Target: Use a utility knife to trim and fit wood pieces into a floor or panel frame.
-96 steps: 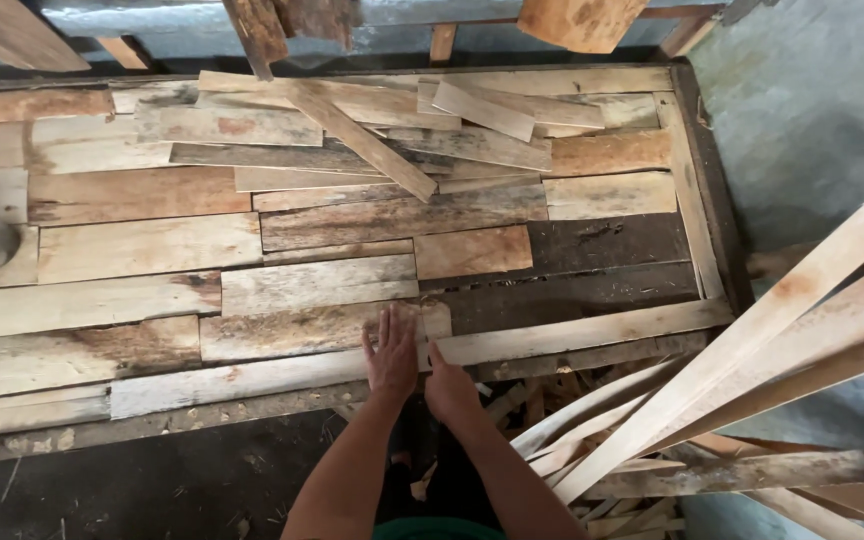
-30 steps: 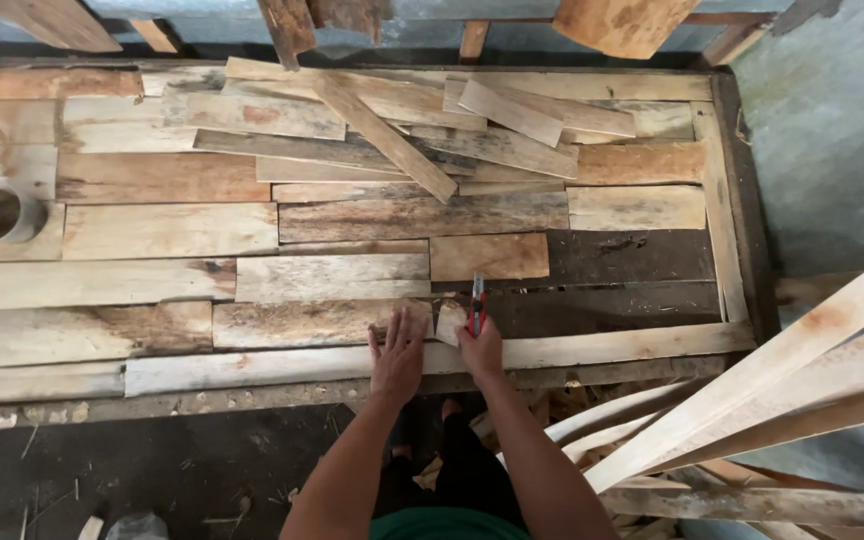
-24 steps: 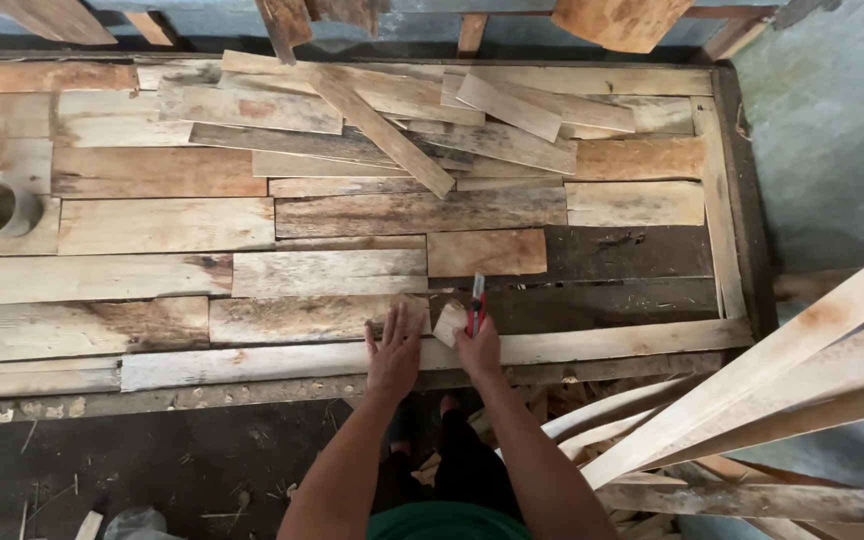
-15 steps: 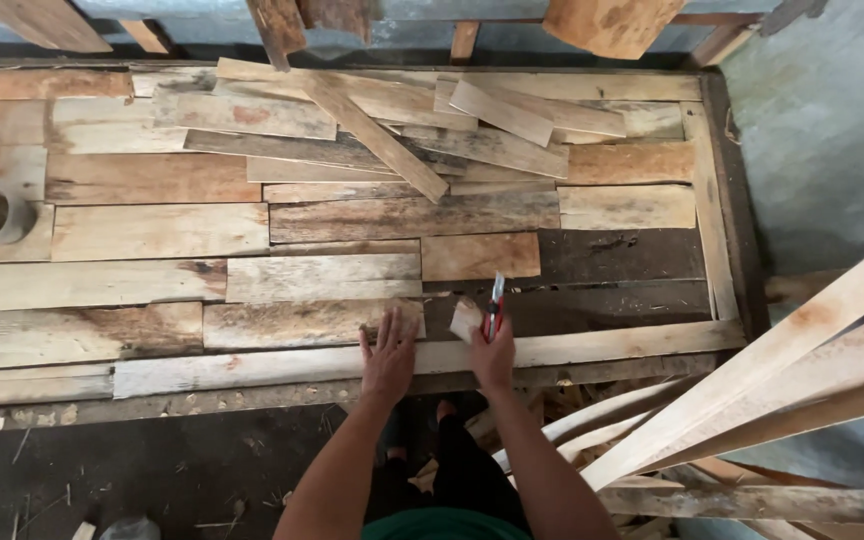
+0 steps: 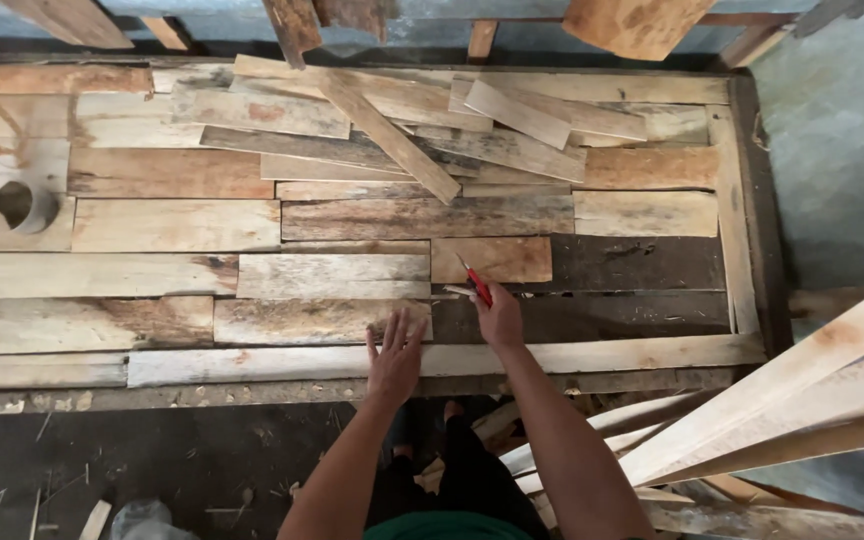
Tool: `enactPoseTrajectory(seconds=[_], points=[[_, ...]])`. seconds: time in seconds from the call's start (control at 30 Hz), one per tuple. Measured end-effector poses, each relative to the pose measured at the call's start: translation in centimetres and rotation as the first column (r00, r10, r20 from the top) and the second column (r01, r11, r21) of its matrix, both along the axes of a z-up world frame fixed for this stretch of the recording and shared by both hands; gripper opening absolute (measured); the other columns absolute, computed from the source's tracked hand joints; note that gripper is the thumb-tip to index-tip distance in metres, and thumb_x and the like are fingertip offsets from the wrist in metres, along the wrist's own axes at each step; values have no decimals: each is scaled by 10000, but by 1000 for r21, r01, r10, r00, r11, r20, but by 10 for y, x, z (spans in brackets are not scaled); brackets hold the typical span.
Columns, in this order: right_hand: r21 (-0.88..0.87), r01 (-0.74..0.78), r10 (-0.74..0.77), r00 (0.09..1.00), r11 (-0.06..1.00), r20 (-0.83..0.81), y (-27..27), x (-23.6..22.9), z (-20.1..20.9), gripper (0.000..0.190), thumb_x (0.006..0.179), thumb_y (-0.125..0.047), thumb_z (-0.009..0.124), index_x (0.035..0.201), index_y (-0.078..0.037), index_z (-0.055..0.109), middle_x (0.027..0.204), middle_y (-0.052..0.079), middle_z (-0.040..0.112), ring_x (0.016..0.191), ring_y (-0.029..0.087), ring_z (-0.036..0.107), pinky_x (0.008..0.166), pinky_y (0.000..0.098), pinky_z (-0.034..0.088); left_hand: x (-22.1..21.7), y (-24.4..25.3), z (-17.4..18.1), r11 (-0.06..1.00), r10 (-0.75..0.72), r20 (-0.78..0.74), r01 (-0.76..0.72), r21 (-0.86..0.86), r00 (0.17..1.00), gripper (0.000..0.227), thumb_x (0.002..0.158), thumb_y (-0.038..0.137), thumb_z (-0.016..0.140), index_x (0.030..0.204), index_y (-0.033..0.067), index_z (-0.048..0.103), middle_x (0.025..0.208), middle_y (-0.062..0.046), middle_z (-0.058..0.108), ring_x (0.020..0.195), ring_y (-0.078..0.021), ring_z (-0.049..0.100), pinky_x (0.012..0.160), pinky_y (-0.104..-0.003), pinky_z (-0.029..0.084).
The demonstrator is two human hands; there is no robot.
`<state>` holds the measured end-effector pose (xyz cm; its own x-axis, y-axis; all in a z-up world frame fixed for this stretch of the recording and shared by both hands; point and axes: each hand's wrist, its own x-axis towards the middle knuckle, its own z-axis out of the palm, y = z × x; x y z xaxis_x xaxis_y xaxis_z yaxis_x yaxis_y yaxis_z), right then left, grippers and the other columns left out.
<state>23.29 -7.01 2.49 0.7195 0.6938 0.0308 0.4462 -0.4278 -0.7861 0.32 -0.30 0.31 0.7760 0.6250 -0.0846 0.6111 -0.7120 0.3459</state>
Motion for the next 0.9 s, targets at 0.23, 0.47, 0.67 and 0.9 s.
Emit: enactPoseTrajectory(seconds=[0.23, 0.47, 0.67, 0.9], points=[[55, -51, 49, 998, 997, 39, -7, 7, -15, 311, 894, -147, 739, 1171, -27, 662, 1009, 221, 714, 953, 440, 683, 779, 480, 543, 1, 0, 3, 1000, -8, 15, 8, -8, 1000, 625, 978, 224, 529, 1580, 231, 358, 1694, -104, 219, 1570, -288, 166, 1187, -711, 82], [-134, -62, 74, 994, 989, 80, 0, 10, -7, 250, 957, -171, 708, 1174, -51, 681, 1051, 205, 720, 979, 419, 682, 802, 501, 536, 1, 1, -3, 1000, -19, -34, 18, -26, 999, 651, 987, 222, 511, 1601, 267, 300, 1705, -93, 165, 1573, -286, 113, 1185, -698, 48], [-1, -38, 38, 990, 999, 135, -6, -2, -3, 329, 939, -95, 664, 1261, -33, 660, 1169, 193, 678, 1045, 414, 656, 843, 492, 536, 0, 2, 4, 1000, -7, 2, 7, -23, 1000, 642, 986, 212, 518, 1596, 261, 325, 1702, -92, 180, 1582, -275, 124, 1200, -692, 52], [1, 72, -72, 991, 997, 111, -11, -15, -16, 266, 931, -127, 702, 1175, -30, 654, 1103, 186, 640, 1006, 426, 642, 847, 499, 525, 0, 0, 4, 1000, 0, -21, 0, -19, 1000, 642, 973, 206, 521, 1589, 250, 347, 1701, -91, 206, 1582, -277, 139, 1196, -701, 60]])
